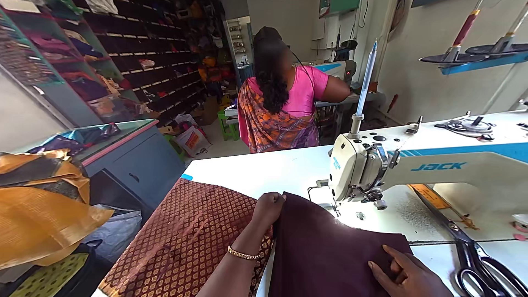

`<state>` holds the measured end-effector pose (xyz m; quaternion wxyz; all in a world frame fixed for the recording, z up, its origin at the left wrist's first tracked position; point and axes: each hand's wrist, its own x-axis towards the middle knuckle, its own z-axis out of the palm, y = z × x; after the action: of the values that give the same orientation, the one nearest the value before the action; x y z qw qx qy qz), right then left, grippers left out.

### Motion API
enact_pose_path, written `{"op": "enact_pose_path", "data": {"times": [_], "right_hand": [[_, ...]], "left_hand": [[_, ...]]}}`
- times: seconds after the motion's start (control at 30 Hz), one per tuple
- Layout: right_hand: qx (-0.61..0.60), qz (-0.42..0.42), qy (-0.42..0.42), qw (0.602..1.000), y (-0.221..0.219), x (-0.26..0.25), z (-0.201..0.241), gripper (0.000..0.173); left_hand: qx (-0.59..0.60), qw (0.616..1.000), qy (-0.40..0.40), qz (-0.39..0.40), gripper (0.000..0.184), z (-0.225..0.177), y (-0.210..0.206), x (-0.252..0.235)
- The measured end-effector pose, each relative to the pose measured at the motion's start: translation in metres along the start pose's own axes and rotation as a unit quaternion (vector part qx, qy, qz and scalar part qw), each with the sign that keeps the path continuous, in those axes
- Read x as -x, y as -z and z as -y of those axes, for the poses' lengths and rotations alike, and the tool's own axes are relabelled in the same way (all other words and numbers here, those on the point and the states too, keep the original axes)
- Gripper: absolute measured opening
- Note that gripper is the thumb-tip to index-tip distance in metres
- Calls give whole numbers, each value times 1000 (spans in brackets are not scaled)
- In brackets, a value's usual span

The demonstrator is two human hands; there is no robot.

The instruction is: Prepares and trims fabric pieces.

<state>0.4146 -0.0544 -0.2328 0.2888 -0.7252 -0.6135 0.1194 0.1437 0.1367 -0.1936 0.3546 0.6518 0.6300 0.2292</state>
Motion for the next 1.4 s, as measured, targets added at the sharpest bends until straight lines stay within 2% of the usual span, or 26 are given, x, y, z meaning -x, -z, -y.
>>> {"op": "enact_pose_path", "data": {"times": [0.13, 0.33, 0.43, 0.5, 0.57, 0.63, 0.73, 0.8, 0.93, 1.03, 1.17, 1.23, 1.33, 1.4], "right_hand": [[9, -13, -1, 1000, -1, -1, 1, 57], [19, -59, 13, 998, -10, -2, -2, 46], [21, -56, 9, 998, -10, -2, -1, 44], [24, -58, 8, 998, -10, -3, -1, 45], [25, -47, 2, 999, -9, -3, 0, 45], [27, -20, -10, 999, -5, -4, 2, 46], [31, 8, -26, 999, -2, -5, 5, 47], [33, 2, -23, 999, -3, -4, 5, 47], [7, -19, -14, 1000, -6, -1, 1, 48], [-49, -28, -9, 998, -5, 0, -5, 41], [-170, 34, -80, 982, 13, -5, -11, 43], [-213, 14, -96, 972, 22, -4, -21, 40], [-99, -129, -45, 986, 36, 4, -42, 33], [10, -179, -52, 982, 54, 9, -58, 37]], "left_hand": [[-94, 996, 7, 3, 32, -6, -1, 5], [-160, 987, 7, -6, 31, -5, -3, 4], [-200, 979, 3, -38, 26, -6, -7, 8], [-238, 968, -28, -75, 30, -12, -11, 14], [-265, 954, -110, -83, 30, -22, -21, 26], [-270, 942, -198, 7, 29, -36, -36, 42], [-224, 914, -262, 215, 37, -60, -62, 67], [-212, 899, -271, 270, 43, -67, -77, 78], [-287, 881, -266, 266, 60, -63, -93, 89], [-346, 856, -257, 284, 71, -54, -93, 96], [-347, 852, -266, 289, 82, -48, -91, 95], [-352, 853, -257, 288, 90, -48, -93, 97], [-358, 861, -232, 276, 96, -49, -93, 103], [-362, 869, -207, 266, 97, -49, -94, 110]]}}
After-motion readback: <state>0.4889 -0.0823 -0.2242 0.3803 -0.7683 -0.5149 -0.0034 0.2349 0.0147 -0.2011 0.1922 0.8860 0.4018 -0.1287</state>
